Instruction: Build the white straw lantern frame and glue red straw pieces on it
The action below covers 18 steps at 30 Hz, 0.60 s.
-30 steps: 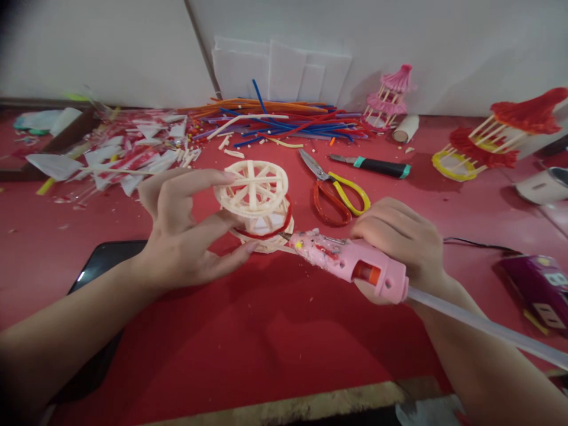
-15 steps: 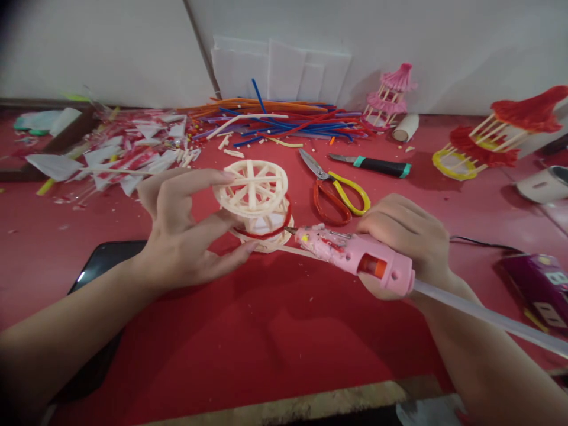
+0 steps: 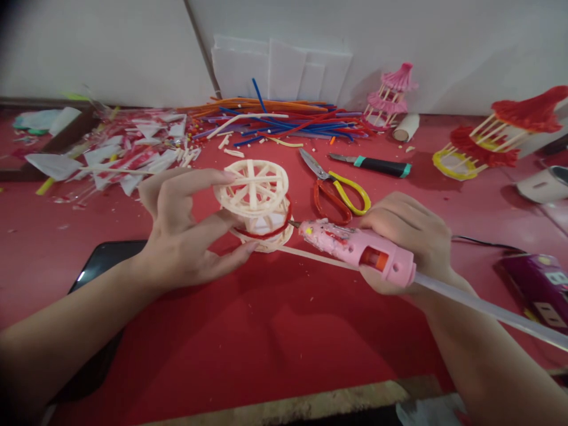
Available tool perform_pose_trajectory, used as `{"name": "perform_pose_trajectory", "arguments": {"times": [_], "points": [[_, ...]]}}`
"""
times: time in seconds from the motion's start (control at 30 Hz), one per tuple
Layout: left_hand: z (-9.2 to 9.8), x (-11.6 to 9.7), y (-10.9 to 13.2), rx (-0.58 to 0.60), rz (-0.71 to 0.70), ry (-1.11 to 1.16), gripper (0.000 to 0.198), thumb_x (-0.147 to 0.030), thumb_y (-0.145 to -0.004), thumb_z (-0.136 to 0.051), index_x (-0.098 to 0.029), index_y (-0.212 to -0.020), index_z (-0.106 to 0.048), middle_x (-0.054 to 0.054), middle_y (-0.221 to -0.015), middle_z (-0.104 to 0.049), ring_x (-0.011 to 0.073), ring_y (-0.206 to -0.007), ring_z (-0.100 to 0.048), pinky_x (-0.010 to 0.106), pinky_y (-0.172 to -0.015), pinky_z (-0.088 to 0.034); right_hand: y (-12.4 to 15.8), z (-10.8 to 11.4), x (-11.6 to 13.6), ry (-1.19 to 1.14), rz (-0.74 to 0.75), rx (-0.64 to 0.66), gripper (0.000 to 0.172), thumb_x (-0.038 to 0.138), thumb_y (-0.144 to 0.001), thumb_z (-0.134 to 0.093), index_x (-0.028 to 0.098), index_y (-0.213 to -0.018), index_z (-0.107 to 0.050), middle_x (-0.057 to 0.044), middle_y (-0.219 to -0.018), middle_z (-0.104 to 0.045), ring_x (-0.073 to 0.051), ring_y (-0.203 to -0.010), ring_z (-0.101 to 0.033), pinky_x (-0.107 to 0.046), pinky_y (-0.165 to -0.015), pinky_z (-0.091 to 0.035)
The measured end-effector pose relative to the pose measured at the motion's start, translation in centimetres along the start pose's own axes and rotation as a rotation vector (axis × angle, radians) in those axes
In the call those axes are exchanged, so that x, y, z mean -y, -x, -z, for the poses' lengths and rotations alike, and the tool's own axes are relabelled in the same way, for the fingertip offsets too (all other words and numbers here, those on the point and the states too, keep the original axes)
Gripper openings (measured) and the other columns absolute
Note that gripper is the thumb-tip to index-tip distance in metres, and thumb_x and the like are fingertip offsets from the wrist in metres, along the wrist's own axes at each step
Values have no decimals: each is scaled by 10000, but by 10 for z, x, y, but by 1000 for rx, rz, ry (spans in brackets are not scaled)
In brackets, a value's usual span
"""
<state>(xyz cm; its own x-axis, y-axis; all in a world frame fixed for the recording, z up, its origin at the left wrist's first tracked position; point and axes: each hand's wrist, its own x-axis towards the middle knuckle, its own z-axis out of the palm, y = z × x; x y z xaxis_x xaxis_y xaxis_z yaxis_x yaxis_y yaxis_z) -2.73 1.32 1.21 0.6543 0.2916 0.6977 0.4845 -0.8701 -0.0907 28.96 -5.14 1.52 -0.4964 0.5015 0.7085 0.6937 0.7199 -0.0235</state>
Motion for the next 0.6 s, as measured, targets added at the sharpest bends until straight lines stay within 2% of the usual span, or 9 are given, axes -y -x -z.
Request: {"name": "perform_pose_trajectory", "arguments": {"times": [0.17,0.23,0.27,0.33,0.37,0.4,0.47,0.53,0.6], "points": [[0,0,0,4,-8,-11,178,-357,-849,-659,-207,-884,-569,122,-1370,-451,353,-1211,-463,561,-990,-433,-4,1,2,161,-215,10,107,193,-725,-656,198,-810,-592,-80,-742,-680,-203,-669,-625,-324,-620,-494],[0,0,0,2,-1,-9,177,-359,-846,-660,-210,-881,-571,120,-1366,-455,355,-1206,-464,568,-990,-428,-3,6,-4,273,-350,19,102,249,-749,-626,206,-840,-615,-64,-735,-693,-201,-660,-645,-306,-615,-486],[0,0,0,1,4,-7,175,-361,-845,-658,-214,-881,-572,116,-1365,-457,356,-1204,-464,571,-992,-424,0,10,-9,336,-448,66,140,283,-761,-602,210,-876,-634,-60,-738,-699,-205,-658,-654,-304,-606,-477],[0,0,0,-4,11,-6,168,-360,-845,-654,-219,-883,-571,109,-1367,-459,353,-1201,-466,571,-996,-418,8,18,-25,420,-663,259,282,354,-773,-551,215,-992,-662,-74,-803,-724,-232,-701,-676,-319,-606,-464],[0,-1,0,-6,11,-8,165,-359,-845,-652,-221,-884,-571,107,-1368,-460,351,-1200,-467,567,-999,-416,15,23,-35,434,-755,362,358,377,-771,-529,214,-1061,-661,-96,-901,-740,-257,-785,-693,-336,-642,-473],[-1,-1,0,-7,11,-9,162,-357,-845,-651,-222,-885,-571,105,-1371,-460,349,-1201,-469,563,-1003,-414,22,28,-46,439,-800,485,431,395,-756,-526,205,-1121,-653,-123,-1023,-740,-284,-877,-698,-356,-679,-482],[-1,-1,1,-9,11,-8,166,-357,-841,-655,-221,-889,-571,106,-1372,-462,346,-1205,-473,557,-1015,-409,41,36,-69,483,-886,696,495,387,-698,-540,202,-1144,-649,-141,-1112,-727,-326,-948,-688,-403,-722,-489],[-1,-1,1,-11,12,-4,175,-358,-836,-662,-220,-891,-571,108,-1370,-465,343,-1211,-477,553,-1026,-405,61,43,-91,514,-927,822,502,358,-695,-525,214,-1163,-638,-138,-1156,-712,-338,-998,-678,-433,-769,-495],[-1,-1,1,-11,10,-12,186,-366,-832,-669,-217,-888,-572,112,-1366,-470,343,-1207,-482,555,-1025,-410,78,48,-107,478,-950,866,492,309,-699,-507,218,-1168,-627,-132,-1193,-697,-322,-1050,-667,-428,-815,-508]]}}
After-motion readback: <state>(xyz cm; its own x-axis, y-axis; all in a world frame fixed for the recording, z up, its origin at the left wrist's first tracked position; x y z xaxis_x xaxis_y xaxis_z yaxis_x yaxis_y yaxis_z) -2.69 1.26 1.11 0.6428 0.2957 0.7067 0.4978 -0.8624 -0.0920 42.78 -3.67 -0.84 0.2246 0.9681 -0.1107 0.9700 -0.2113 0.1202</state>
